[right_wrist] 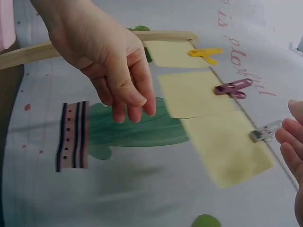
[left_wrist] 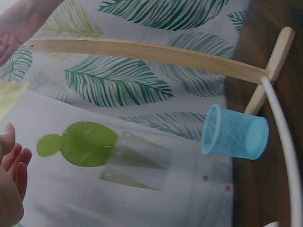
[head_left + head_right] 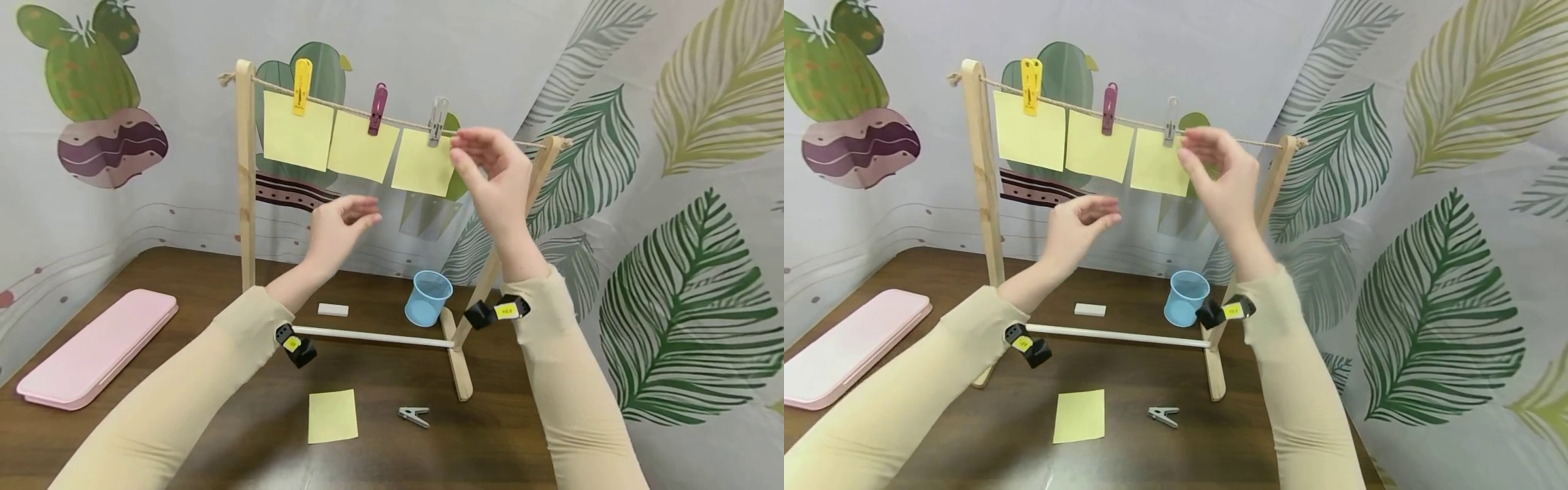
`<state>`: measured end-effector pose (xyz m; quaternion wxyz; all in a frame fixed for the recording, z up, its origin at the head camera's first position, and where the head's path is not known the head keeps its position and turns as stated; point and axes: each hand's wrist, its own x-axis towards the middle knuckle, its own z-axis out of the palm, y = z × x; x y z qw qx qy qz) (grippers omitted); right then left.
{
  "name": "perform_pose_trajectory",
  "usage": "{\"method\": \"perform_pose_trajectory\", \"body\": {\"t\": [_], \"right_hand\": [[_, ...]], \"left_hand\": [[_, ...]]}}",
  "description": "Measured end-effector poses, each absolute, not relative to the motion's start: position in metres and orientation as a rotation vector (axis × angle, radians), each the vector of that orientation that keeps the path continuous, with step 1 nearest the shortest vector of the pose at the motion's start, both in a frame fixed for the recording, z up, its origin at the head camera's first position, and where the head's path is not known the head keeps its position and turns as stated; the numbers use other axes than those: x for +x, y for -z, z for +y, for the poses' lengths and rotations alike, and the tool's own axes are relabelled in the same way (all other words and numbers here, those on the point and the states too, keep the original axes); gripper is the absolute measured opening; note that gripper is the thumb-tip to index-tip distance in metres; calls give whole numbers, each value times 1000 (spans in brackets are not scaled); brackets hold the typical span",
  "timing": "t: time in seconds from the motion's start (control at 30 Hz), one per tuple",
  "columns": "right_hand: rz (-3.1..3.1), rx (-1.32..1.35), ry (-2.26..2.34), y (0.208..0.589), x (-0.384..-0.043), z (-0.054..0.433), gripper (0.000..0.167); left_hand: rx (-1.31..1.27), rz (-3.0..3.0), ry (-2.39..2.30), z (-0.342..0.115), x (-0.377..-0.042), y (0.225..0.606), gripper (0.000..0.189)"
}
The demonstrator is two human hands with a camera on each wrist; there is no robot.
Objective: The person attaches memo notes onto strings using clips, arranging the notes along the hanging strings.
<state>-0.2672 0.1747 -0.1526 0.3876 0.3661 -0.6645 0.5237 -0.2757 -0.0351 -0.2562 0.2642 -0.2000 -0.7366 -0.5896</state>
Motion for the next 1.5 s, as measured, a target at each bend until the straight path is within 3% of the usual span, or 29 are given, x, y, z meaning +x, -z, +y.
{"method": "perform_pose_trajectory", "body": {"t": [0.27,0.83,1.27,1.5], "right_hand": [[-1819,962,-1350,216,-261,189,23],[-2467,651,-1434,392,-254,214,29],[-2892,1092,-1338,437,-244,236,51],[-3047,1189,-1239,443,-232,239,42]], "left_hand": [[-548,-2204,1601,-47,-268,307,30],[-515,-2567,1695,-60,-248,410,39],[-866,-2897,1581,-69,-235,455,48],[-1050,-2970,1412,-70,-226,463,51]]}}
